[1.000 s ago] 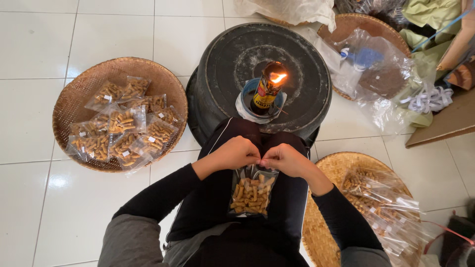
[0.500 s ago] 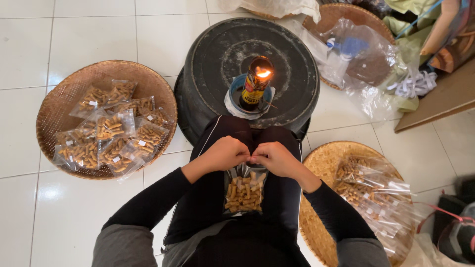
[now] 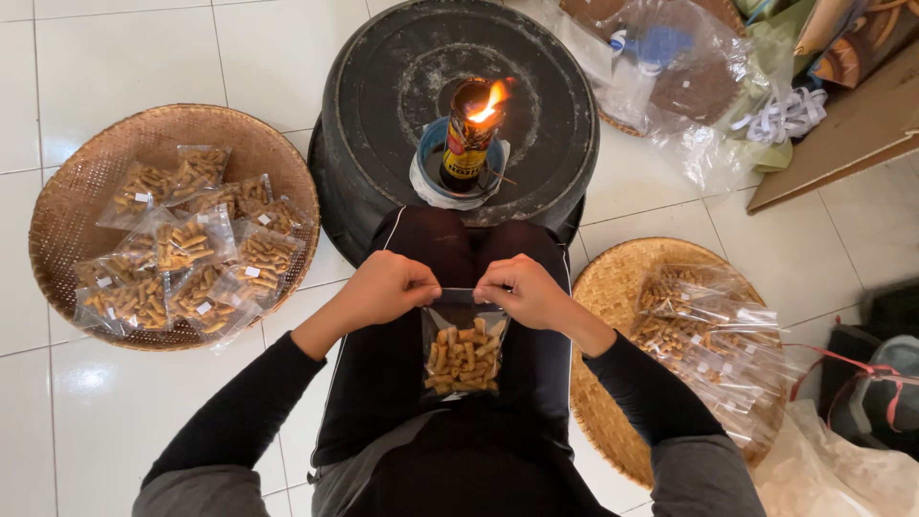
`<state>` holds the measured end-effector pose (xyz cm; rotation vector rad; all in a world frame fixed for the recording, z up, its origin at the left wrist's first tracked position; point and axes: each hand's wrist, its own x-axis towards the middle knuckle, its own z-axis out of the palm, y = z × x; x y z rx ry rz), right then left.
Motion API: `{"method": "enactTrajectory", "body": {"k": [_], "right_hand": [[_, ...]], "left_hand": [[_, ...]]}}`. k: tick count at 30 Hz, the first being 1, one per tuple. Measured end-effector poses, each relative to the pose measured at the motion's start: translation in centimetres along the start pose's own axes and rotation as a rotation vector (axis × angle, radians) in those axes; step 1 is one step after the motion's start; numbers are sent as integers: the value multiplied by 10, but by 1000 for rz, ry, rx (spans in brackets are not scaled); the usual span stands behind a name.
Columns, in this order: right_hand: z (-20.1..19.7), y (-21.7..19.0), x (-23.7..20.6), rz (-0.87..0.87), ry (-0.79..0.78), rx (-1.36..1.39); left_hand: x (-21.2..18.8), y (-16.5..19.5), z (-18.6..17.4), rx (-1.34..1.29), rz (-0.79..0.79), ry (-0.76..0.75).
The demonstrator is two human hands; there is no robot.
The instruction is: The person sits on the floor and heat-seals clear plastic bags of snack sticks one at a time, pressing each bag's open end against the flame of a candle to melt it closed, then sets the sealed bag into a woven tray and picks up the next bag.
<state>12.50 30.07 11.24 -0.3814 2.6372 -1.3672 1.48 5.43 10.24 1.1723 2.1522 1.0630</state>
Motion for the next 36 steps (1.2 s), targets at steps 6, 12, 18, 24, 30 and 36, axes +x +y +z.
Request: {"method": "enactTrajectory", "body": {"k": [6,12,18,24,30,36], "right_hand": [[6,-14,12,-109,-29,-44],[1,-18,13,-109,7,-123],[-10,-13,0,-65,36,-171],[-13,-15,-19,178,33,-76],[-16,-19,-14,201,-30,0],[-8,-21,-11,26,39,-320]], "left_hand": [[3,10,3,50,241,42],[12,6,21,50,209,-8],[0,-5,34,144,231,81],[5,-4,52,148,325,199],[11,-2,62,178,270,159],[19,8,67,280,324,217]]}}
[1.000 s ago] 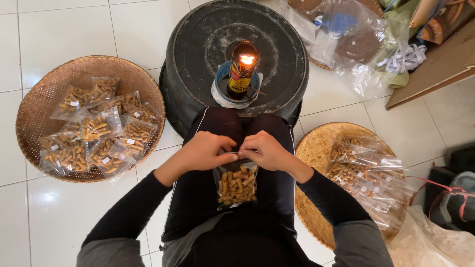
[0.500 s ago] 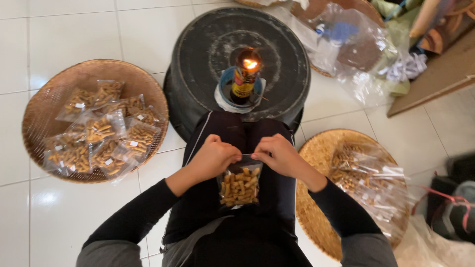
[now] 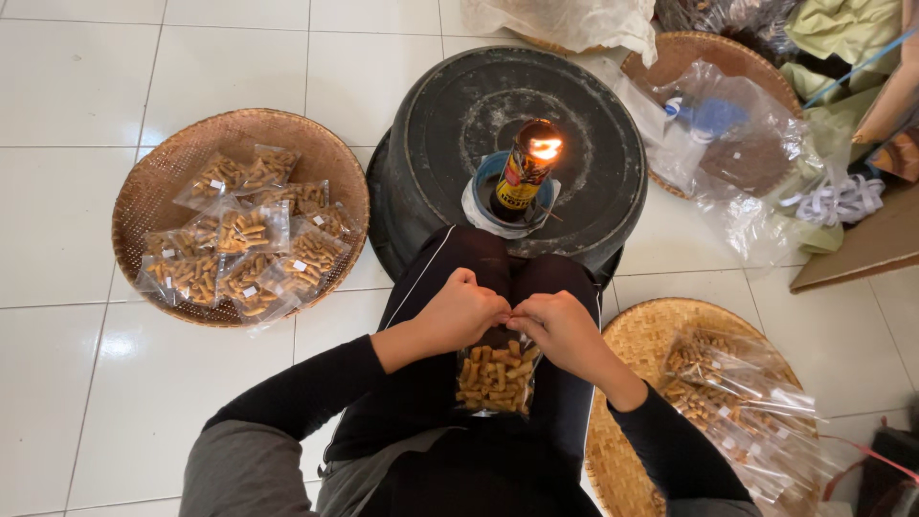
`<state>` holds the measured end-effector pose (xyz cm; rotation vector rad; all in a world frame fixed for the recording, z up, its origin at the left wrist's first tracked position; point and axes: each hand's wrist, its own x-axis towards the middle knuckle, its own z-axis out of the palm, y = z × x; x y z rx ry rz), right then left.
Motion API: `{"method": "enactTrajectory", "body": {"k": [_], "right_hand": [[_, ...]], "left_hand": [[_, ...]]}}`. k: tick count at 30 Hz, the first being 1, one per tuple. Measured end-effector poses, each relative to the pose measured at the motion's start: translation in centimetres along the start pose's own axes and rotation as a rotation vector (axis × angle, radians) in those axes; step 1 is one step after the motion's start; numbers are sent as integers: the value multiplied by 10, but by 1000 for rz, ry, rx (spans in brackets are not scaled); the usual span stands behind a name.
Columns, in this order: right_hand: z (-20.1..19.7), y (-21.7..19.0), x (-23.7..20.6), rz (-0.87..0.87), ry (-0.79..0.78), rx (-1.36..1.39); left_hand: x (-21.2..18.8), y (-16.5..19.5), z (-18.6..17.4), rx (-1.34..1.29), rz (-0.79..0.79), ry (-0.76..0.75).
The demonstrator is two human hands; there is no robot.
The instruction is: The person sits on the floor and heat-seals clear plastic bags of snack sticks one at a time, pressing each bag's open end against the flame of a candle to melt it closed, then sets the sealed bag into a woven tray and picks up the next bag.
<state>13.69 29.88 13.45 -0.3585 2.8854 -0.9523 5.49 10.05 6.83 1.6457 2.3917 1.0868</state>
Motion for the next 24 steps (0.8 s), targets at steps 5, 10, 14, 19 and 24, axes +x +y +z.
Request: {"method": "enactTrajectory", "body": {"k": [5,10,14,19,24], "right_hand": [[7,6,-2,129,-25,249],[9,12,-6,164,-36,275],[12,15,-10,180,-44,278],[14,19,-15,233,-18,237],[17,20,-18,169,22,254]], "left_hand": [[-6,-3,-12,-29,25,-46],[-18,-11,-19,-70,-31,-69],[-27,-16,-19,-102,-67,-82],[-27,-15,-26,-56,-102,-80],[-19,2,-23,57,170,290]]}}
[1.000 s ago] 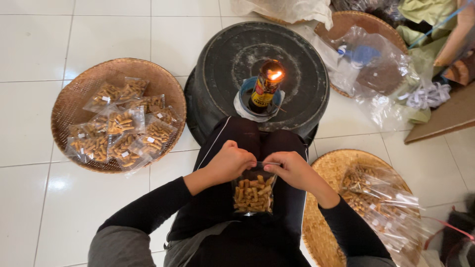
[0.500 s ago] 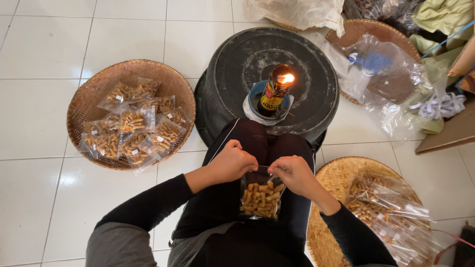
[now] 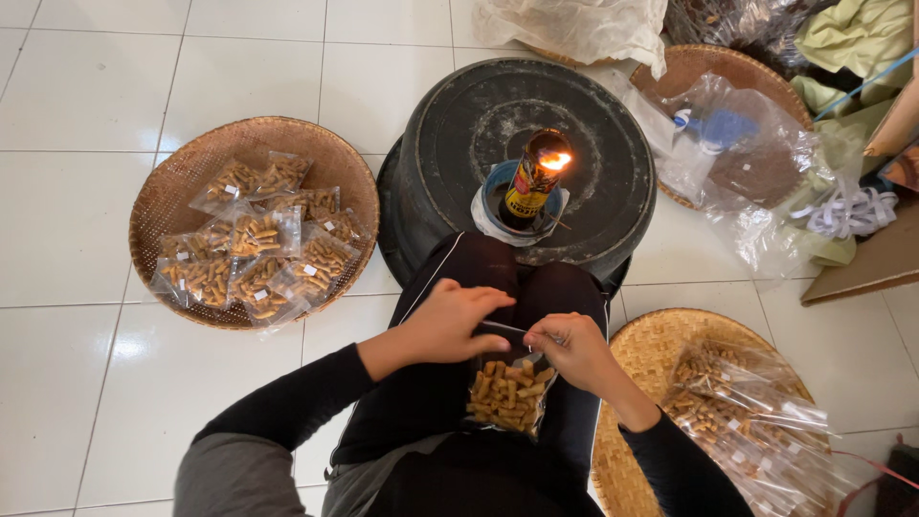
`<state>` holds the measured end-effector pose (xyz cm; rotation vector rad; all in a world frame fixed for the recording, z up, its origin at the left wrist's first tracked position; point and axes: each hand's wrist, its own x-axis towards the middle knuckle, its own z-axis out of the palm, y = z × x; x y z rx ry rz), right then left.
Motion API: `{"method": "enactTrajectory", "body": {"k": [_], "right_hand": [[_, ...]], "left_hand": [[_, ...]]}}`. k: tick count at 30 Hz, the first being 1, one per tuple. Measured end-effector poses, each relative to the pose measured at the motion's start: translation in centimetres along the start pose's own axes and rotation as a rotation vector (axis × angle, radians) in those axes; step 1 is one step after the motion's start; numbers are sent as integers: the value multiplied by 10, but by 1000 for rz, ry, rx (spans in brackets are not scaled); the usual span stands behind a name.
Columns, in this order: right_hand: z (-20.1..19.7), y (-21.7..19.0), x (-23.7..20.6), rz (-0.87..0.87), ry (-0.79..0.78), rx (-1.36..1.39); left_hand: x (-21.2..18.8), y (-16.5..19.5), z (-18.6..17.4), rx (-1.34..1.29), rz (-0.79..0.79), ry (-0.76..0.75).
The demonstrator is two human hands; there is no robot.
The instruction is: The person sits on the floor and heat-seals clear plastic bags of snack sticks one at a time, pressing each bag's open end against the flame of a candle to melt it closed, then sets the sealed bag into a woven tray and picks up the next bag.
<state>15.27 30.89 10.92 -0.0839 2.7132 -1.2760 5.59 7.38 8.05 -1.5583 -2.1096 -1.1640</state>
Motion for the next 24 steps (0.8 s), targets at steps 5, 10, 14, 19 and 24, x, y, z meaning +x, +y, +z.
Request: {"method": "enactTrajectory", "body": {"k": [5,10,14,19,24], "right_hand": [[4,-3,1,-56,-5,-39],[4,2,-2,-19,-21,61],[0,14,-9,-20,72,-4],[-1,26,-22,-53,165,-15],[12,43,-32,143,271,87]], "left_hand": [[13,2,28,-178,-170,-374],[8,-4,38,-175,-164,-416],[6,-4,37,-250,-216,-407],[9,2,32,-263,-246,-427],[14,6,28,-258,-243,-409]]}}
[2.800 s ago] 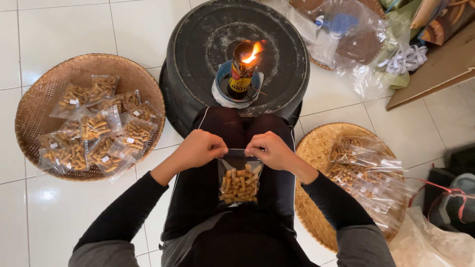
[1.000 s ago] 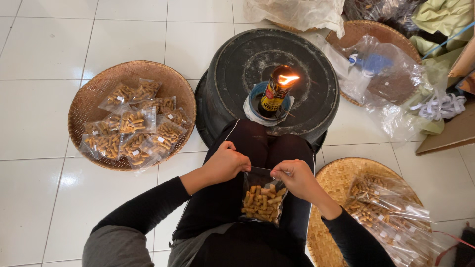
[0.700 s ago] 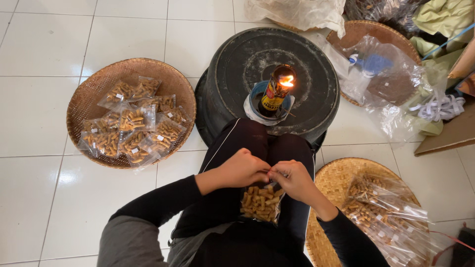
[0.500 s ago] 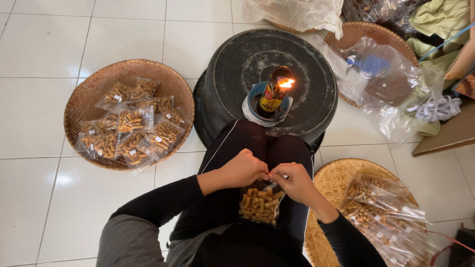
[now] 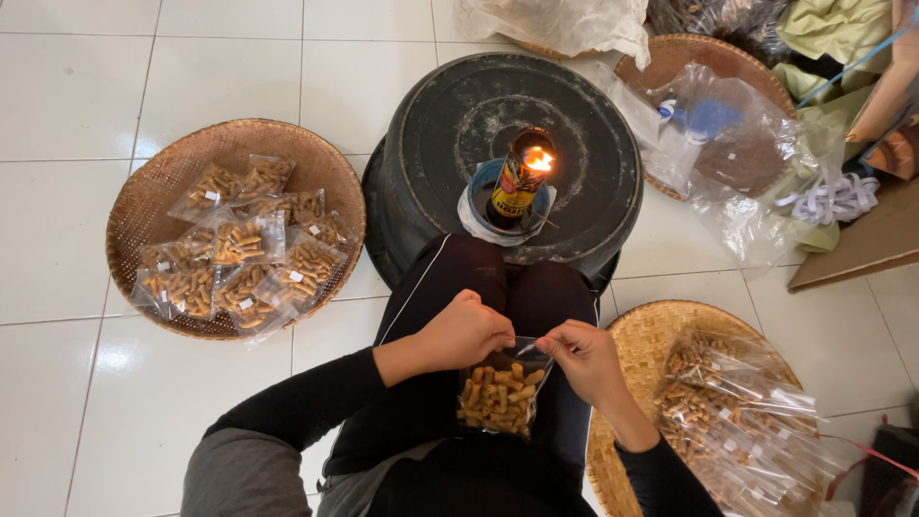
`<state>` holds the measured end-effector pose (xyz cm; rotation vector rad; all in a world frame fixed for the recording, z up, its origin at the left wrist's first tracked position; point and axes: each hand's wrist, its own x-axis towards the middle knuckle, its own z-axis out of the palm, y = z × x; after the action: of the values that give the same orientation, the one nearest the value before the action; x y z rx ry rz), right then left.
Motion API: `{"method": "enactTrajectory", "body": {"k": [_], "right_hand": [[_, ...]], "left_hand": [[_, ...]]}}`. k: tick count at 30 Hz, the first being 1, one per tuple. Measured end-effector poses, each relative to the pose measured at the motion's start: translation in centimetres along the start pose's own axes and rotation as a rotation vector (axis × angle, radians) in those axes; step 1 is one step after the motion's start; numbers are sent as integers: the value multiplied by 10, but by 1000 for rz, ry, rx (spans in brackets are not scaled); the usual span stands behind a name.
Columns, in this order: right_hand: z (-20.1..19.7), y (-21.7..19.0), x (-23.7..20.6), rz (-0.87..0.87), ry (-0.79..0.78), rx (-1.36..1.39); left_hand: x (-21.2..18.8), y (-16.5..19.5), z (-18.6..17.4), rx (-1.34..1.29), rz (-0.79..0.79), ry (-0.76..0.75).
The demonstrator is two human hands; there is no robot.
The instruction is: The person sits on the floor and heat-seals clear plastic bags of snack sticks one at a time, pressing each bag's open end against the flame of a candle to melt it closed, then sets the sealed bag into a woven tray and picks up the next bag.
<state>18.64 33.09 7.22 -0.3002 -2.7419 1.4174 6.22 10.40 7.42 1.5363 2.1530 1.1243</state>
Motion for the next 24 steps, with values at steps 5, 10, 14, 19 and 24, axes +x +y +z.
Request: {"method": "enactTrajectory", "body": {"k": [5,10,14,19,24], "right_hand": [[16,26,-1,-46,61,300],[30,29,12,48,14,849],[45,10,30,15,57,966],[56,-7,67,123,134,1119],[61,-14,125,130,236,1173]], "left_hand": [[4,2,-1,-36,-46,36],[6,-6,-11,28,32,216],[14,-15,-33,27,-31,274],[25,-20,-67,37,14,329],[48,-34,-99,97,-21,397]]}}
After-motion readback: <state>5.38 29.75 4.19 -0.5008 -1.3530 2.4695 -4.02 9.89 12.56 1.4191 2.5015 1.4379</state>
